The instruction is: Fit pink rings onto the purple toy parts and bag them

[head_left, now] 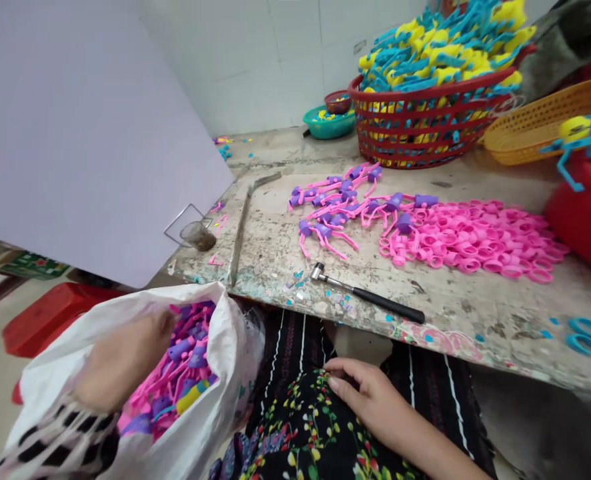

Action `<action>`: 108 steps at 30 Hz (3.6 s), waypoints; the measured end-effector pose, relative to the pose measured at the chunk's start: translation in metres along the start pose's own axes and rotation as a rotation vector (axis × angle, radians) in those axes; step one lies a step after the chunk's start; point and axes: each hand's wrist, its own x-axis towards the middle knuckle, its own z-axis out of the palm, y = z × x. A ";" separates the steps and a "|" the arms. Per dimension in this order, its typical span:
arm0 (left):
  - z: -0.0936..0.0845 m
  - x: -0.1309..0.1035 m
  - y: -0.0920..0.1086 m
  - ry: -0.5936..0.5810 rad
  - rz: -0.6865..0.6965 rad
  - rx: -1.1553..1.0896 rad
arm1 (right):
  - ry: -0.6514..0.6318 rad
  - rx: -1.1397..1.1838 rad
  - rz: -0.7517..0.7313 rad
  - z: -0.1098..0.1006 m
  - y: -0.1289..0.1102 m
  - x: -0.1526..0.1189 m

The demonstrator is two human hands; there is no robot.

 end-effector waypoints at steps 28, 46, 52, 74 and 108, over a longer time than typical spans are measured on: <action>-0.005 0.088 0.181 -0.022 0.312 -0.372 | 0.190 0.103 0.028 -0.011 0.010 -0.015; 0.039 -0.021 0.198 0.402 1.188 -0.051 | 0.479 0.582 0.018 -0.029 0.003 -0.020; 0.035 -0.019 0.211 0.332 1.032 -0.530 | 0.693 0.213 -0.124 -0.048 0.011 -0.028; 0.008 0.008 0.241 -0.718 1.256 -0.582 | 0.398 -1.104 -1.140 -0.078 -0.004 -0.032; 0.035 0.000 0.259 -0.820 0.280 -1.719 | 0.644 -0.358 -0.172 -0.101 0.005 0.050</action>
